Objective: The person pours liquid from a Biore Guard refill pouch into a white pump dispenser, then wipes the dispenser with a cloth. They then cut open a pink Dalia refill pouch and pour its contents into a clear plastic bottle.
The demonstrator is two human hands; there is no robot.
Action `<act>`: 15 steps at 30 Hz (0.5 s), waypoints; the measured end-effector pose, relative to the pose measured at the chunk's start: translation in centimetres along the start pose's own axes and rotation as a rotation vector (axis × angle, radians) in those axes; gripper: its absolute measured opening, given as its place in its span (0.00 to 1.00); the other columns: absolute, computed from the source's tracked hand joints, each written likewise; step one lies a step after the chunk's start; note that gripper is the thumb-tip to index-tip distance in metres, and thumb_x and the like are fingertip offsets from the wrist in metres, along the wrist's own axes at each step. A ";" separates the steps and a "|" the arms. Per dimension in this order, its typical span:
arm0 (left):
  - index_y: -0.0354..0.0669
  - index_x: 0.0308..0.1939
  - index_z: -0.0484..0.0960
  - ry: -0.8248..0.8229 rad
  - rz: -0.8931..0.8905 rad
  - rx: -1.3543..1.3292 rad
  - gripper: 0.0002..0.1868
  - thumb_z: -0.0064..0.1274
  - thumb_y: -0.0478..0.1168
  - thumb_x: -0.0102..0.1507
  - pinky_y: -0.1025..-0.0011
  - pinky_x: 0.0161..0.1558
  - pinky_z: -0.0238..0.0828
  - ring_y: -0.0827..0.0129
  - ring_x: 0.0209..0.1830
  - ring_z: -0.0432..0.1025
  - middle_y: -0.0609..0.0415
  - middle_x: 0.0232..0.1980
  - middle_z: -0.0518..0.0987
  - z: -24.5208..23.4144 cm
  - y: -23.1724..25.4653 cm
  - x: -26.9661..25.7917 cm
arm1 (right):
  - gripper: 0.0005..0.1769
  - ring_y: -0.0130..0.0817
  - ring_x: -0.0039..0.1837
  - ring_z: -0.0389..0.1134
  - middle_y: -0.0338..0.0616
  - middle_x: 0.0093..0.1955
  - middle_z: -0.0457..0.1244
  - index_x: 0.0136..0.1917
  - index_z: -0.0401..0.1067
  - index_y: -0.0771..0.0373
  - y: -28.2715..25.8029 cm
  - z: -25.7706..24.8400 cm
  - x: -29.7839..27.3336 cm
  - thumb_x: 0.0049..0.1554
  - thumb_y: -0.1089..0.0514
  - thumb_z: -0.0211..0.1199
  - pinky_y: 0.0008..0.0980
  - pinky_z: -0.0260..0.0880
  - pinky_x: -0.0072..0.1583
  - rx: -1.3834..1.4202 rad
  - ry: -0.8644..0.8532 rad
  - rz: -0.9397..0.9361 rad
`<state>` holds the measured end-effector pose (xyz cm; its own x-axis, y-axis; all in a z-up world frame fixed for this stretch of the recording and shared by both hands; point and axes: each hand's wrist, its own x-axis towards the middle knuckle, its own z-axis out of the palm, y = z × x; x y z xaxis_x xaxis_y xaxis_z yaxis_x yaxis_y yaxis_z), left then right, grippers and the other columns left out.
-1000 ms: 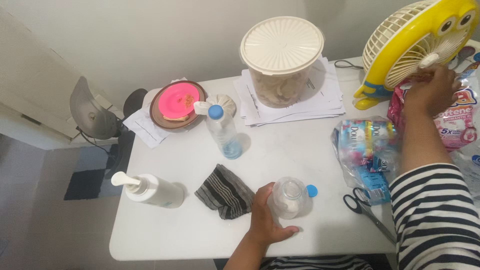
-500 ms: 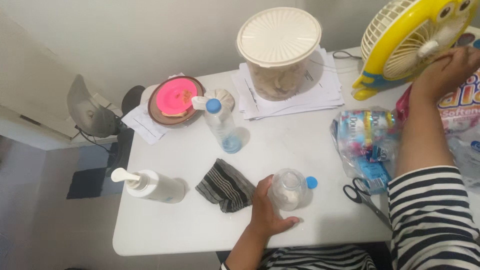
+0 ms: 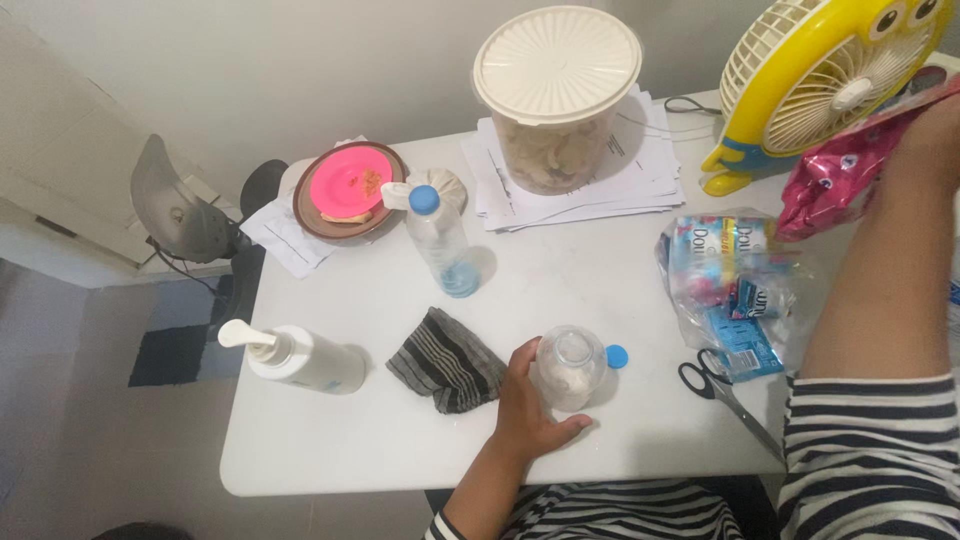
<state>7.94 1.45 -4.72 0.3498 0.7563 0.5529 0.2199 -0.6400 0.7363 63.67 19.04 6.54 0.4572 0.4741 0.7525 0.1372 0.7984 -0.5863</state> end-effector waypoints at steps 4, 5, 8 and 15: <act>0.34 0.76 0.52 0.031 0.040 0.005 0.60 0.69 0.64 0.55 0.53 0.72 0.66 0.46 0.70 0.68 0.36 0.71 0.67 0.2 -0.5 -0.2 | 0.14 0.42 0.61 0.69 0.51 0.54 0.64 0.50 0.61 0.61 -5.2 4.2 0.1 0.70 0.52 0.39 0.41 0.74 0.64 0.076 -0.038 0.039; 0.34 0.75 0.54 0.084 0.080 0.027 0.59 0.68 0.64 0.55 0.52 0.70 0.65 0.46 0.69 0.68 0.37 0.70 0.68 0.2 -0.7 -0.3 | 0.13 0.41 0.60 0.68 0.51 0.54 0.64 0.50 0.61 0.61 -6.5 5.3 0.1 0.71 0.52 0.39 0.40 0.73 0.63 0.087 -0.039 0.045; 0.35 0.64 0.63 0.090 -0.141 0.175 0.56 0.71 0.63 0.44 0.55 0.60 0.67 0.49 0.59 0.69 0.42 0.60 0.70 0.1 -0.8 -0.3 | 0.12 0.38 0.58 0.66 0.49 0.52 0.62 0.48 0.60 0.60 -10.3 8.6 -0.8 0.71 0.54 0.41 0.37 0.71 0.62 0.123 -0.032 0.052; 0.54 0.58 0.68 -0.220 0.403 -0.283 0.34 0.73 0.51 0.57 0.57 0.52 0.68 0.60 0.51 0.69 0.53 0.53 0.73 3.6 8.0 -3.1 | 0.13 0.33 0.52 0.61 0.45 0.48 0.58 0.44 0.58 0.59 -18.6 15.0 -8.6 0.73 0.57 0.45 0.30 0.66 0.57 0.238 0.010 0.095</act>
<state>11.90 -6.54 -1.95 0.5453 0.3928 0.7405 -0.2142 -0.7888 0.5761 43.98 5.69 15.50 0.4669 0.5488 0.6934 -0.1172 0.8156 -0.5666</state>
